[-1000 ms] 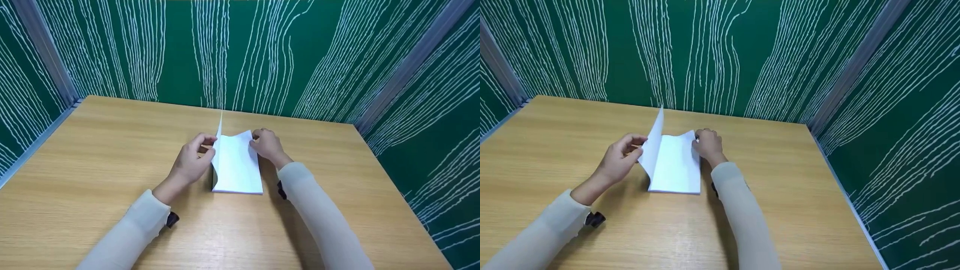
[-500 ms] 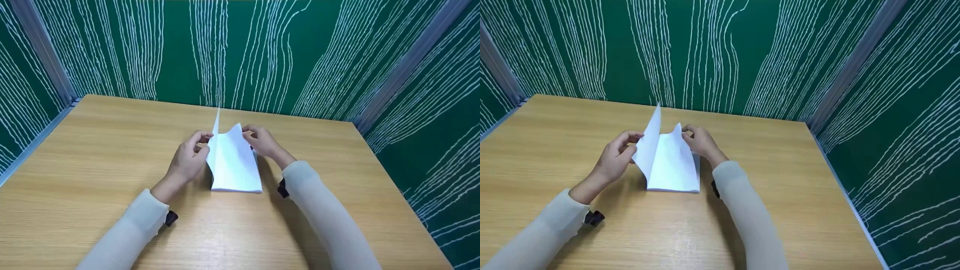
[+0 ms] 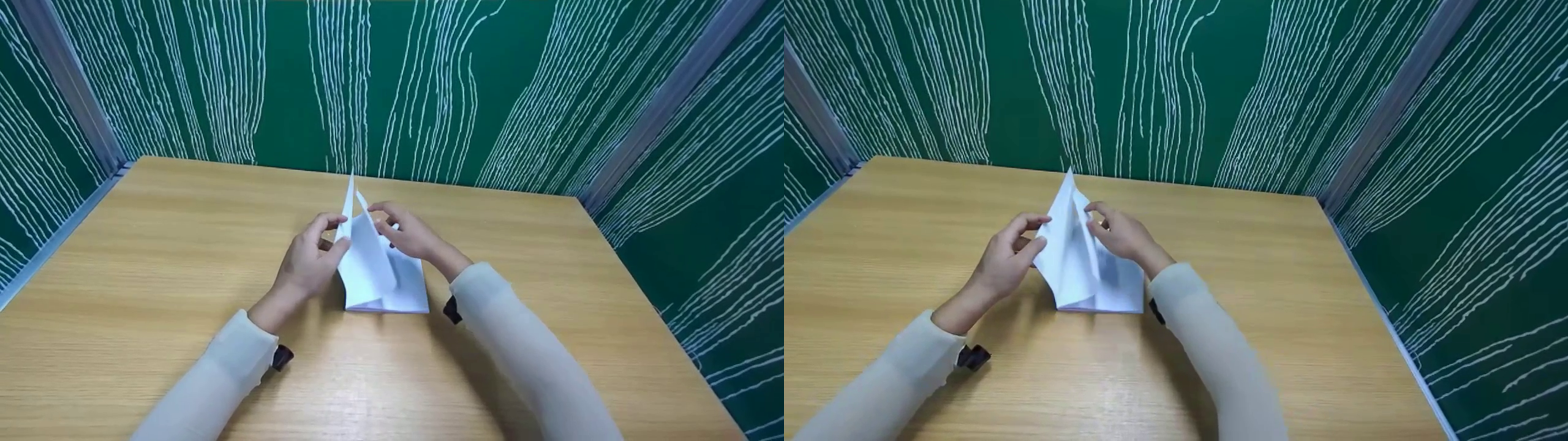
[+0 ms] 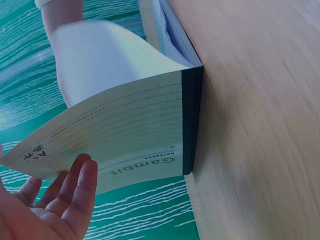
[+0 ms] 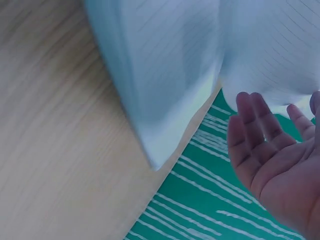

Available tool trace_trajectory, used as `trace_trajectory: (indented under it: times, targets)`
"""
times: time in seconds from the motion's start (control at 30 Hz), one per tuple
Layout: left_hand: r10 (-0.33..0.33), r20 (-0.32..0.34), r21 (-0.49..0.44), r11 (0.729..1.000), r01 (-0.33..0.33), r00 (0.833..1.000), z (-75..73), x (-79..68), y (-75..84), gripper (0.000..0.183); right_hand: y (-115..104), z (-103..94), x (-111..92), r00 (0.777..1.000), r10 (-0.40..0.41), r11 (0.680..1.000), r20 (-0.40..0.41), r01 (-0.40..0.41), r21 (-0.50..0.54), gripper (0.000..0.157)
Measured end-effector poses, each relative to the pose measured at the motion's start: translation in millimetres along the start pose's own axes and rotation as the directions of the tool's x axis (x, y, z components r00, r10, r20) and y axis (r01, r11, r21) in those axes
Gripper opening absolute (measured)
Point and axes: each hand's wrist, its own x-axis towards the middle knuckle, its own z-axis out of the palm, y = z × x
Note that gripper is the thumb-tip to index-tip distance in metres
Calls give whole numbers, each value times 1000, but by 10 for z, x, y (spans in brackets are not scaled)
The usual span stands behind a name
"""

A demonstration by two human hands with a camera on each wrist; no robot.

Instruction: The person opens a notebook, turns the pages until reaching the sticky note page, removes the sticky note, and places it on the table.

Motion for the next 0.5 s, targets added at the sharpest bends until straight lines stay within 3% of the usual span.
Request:
trace_trajectory:
  times: [0.33, 0.5]
  targets:
    - [15, 36, 35, 999, -17, 999, 20, -27, 5, 50, -159, 103, 15, 998, -47, 996, 53, 50, -71, 43]
    - [37, 27, 32, 999, -38, 999, 14, -35, -3, 50, -135, 111, 47, 998, -62, 993, 33, 65, -99, 41]
